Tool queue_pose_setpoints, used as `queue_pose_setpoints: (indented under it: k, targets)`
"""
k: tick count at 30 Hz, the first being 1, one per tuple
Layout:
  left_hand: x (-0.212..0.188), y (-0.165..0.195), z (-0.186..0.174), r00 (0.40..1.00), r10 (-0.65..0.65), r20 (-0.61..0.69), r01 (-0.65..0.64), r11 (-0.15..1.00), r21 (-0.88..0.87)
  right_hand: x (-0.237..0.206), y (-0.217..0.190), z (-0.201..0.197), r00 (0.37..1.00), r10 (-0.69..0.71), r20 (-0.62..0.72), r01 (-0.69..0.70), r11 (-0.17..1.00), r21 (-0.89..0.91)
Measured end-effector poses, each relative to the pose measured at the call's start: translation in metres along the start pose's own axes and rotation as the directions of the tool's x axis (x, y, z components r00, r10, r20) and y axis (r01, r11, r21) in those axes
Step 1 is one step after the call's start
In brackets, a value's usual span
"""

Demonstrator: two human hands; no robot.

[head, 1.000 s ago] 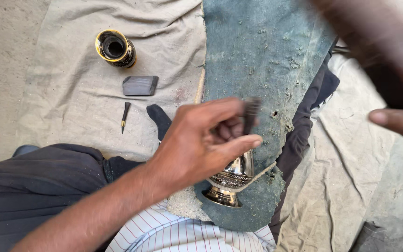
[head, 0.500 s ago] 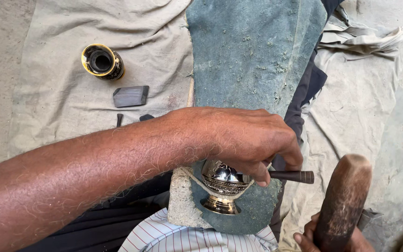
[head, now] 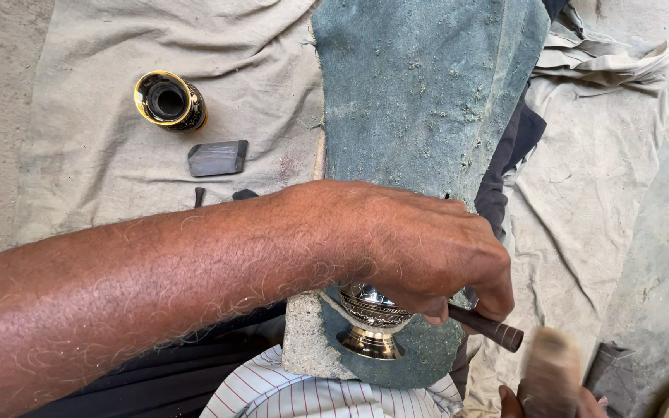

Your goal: The person sits on the ground with a brass vessel held against a sandbag on their lap. They hold a punch against the vessel's surface and repeatedly strike it with a wooden mallet, repositioning the punch to work around the vessel's decorated body.

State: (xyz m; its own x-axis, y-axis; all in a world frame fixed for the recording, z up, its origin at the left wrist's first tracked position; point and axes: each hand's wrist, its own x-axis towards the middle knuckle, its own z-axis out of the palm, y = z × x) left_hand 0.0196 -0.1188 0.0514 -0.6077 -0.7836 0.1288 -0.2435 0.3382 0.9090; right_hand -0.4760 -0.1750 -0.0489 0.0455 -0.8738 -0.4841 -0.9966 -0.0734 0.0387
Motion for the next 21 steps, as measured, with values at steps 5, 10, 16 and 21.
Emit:
queue_pose_setpoints:
  k: [5, 10, 16, 21]
  targets:
    - [-0.001, 0.011, -0.003, 0.992, -0.120, 0.039, 0.119, 0.993, 0.014, 0.005, -0.009, -0.011, 0.995, 0.034, 0.097, -0.071, 0.905, 0.420]
    - [0.002, 0.006, 0.004, 0.977, -0.213, 0.030, 0.214, 0.976, -0.041, 0.003, -0.003, -0.028, 0.924, -0.238, 0.299, 0.340, 0.871, -0.355]
    - [-0.009, -0.014, 0.014, 0.972, -0.057, -0.227, 0.037, 0.995, -0.091, 0.024, 0.013, -0.029, 0.944, -0.295, 0.149, 0.260, 0.941, 0.218]
    - [-0.023, -0.012, 0.017, 0.944, -0.231, -0.235, 0.191, 0.965, -0.177, 0.045, -0.002, -0.082, 0.890, -0.123, 0.440, 0.089, 0.991, 0.097]
